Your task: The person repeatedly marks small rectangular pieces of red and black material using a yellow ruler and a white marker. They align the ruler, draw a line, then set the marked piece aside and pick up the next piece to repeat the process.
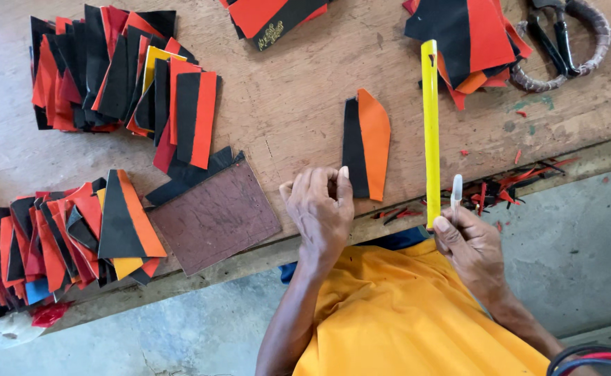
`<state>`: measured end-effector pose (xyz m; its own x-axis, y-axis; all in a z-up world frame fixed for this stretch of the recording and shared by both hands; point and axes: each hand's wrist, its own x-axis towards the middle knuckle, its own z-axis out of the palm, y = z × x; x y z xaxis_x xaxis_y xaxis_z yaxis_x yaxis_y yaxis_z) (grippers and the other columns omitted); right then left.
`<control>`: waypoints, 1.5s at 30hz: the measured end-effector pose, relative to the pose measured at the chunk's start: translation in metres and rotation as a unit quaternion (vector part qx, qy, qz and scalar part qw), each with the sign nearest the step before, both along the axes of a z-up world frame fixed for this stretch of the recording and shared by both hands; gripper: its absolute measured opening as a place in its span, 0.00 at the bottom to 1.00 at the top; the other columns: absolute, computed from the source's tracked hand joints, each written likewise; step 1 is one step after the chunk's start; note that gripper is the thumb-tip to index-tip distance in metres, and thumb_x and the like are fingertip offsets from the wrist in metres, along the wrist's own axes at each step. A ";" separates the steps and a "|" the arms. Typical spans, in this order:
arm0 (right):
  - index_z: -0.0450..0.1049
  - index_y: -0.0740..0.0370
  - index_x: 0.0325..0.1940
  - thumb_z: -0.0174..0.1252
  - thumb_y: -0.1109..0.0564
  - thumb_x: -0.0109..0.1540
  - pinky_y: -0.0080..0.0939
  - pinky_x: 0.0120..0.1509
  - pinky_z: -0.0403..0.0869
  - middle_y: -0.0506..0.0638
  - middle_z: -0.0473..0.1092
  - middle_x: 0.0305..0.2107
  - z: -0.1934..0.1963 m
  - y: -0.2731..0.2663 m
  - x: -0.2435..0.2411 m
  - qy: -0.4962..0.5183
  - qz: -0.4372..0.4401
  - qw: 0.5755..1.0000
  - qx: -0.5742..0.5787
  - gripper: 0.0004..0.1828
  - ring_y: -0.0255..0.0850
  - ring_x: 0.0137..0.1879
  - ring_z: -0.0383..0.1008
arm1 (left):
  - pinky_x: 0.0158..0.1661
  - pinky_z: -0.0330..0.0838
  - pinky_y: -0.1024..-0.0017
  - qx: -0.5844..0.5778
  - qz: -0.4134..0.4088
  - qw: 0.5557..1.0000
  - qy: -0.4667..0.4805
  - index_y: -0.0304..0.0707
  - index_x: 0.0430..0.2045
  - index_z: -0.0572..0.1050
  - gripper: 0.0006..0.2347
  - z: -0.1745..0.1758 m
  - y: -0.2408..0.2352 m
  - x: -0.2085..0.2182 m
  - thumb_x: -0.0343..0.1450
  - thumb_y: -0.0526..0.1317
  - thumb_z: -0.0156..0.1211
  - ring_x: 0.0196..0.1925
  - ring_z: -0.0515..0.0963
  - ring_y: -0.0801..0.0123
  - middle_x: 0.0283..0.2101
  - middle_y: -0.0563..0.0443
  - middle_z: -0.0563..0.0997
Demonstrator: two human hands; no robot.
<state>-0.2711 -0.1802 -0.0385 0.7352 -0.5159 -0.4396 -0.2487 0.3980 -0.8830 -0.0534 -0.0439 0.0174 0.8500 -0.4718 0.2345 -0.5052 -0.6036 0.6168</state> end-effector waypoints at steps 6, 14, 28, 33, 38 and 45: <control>0.73 0.67 0.40 0.54 0.58 0.69 0.28 0.29 0.58 0.40 0.60 0.21 0.008 0.007 0.002 0.024 0.021 0.999 -0.020 0.08 0.27 0.26 0.57 | 0.41 0.59 0.61 0.007 -0.005 1.000 -0.011 0.41 0.21 0.74 0.08 0.001 -0.004 0.001 0.68 0.37 0.68 0.33 0.75 0.60 0.26 0.51 0.75; 0.74 0.65 0.36 0.57 0.57 0.67 0.30 0.26 0.58 0.39 0.60 0.19 -0.006 0.032 0.008 0.097 0.108 0.989 -0.001 0.09 0.26 0.24 0.56 | 0.42 0.59 0.62 0.003 -0.019 1.000 -0.009 0.40 0.21 0.73 0.09 -0.001 -0.003 0.003 0.69 0.36 0.68 0.31 0.74 0.61 0.26 0.52 0.75; 0.78 0.70 0.34 0.63 0.57 0.63 0.30 0.22 0.55 0.42 0.64 0.15 -0.019 0.033 0.014 0.114 0.002 0.986 0.123 0.11 0.28 0.19 0.57 | 0.44 0.61 0.61 0.005 -0.023 0.999 0.025 0.39 0.31 0.75 0.08 -0.001 0.000 0.005 0.69 0.39 0.70 0.37 0.76 0.59 0.32 0.52 0.77; 0.78 0.69 0.34 0.63 0.55 0.64 0.30 0.23 0.54 0.42 0.63 0.15 -0.015 0.022 0.009 0.123 0.010 0.987 0.105 0.12 0.28 0.19 0.56 | 0.59 0.61 0.53 -0.027 -0.132 0.988 0.069 0.31 0.57 0.71 0.31 0.010 0.013 0.008 0.62 0.49 0.73 0.60 0.68 0.46 0.60 0.37 0.69; 0.79 0.69 0.34 0.64 0.56 0.63 0.30 0.22 0.54 0.42 0.63 0.15 -0.011 0.023 0.015 0.130 0.004 0.987 0.093 0.11 0.28 0.19 0.56 | 0.66 0.58 0.52 0.048 -0.160 0.983 0.081 0.39 0.61 0.73 0.27 0.013 0.015 0.010 0.65 0.43 0.73 0.68 0.63 0.46 0.68 0.42 0.65; 0.79 0.69 0.35 0.63 0.55 0.62 0.31 0.21 0.53 0.41 0.62 0.14 0.001 0.022 0.025 0.165 0.027 0.983 0.074 0.11 0.27 0.19 0.55 | 0.67 0.56 0.53 0.055 -0.173 0.976 0.118 0.39 0.60 0.72 0.25 0.017 0.014 0.015 0.66 0.38 0.68 0.69 0.61 0.44 0.69 0.41 0.64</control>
